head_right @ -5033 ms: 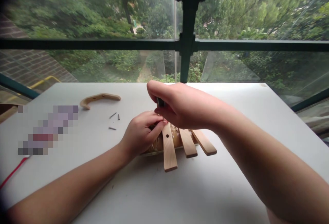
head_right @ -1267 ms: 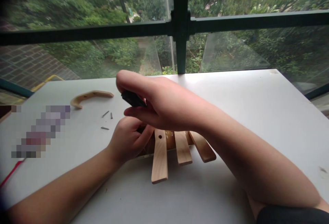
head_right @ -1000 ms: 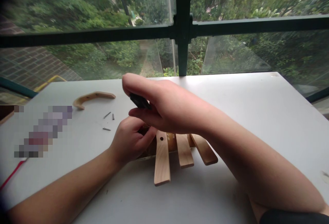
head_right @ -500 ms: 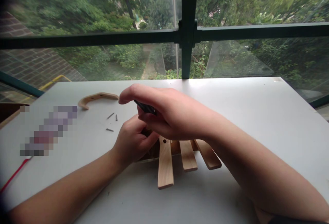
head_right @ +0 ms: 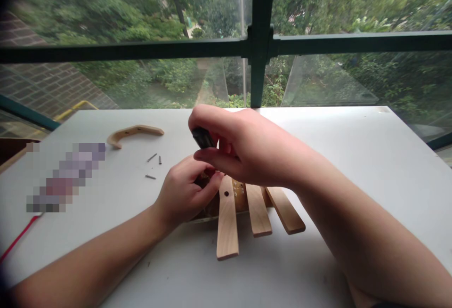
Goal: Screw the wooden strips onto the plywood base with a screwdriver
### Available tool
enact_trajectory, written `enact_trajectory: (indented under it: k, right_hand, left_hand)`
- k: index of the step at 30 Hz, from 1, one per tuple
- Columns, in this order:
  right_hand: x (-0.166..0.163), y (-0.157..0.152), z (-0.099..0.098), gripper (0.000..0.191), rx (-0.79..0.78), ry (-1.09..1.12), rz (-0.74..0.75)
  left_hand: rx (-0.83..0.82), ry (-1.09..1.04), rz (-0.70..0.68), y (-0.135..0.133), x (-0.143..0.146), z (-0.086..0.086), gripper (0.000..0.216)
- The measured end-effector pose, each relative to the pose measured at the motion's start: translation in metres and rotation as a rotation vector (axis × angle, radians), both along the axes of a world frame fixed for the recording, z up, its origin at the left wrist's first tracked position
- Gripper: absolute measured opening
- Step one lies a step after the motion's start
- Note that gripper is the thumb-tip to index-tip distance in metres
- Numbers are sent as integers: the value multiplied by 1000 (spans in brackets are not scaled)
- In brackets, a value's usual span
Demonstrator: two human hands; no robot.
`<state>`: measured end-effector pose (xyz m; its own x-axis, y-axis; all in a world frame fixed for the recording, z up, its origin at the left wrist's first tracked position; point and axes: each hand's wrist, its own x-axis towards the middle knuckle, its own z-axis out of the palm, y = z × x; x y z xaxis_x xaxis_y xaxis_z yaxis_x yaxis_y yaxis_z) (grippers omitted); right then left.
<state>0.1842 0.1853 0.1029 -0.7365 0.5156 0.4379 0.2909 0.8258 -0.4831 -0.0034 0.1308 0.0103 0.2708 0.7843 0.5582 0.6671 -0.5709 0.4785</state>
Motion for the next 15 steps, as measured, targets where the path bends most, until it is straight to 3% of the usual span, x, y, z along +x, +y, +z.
enact_trajectory:
  k: [15]
  right_hand:
    - [-5, -2, -3, 20, 45, 19, -3]
  left_hand:
    - [12, 5, 10, 1, 0, -1, 5]
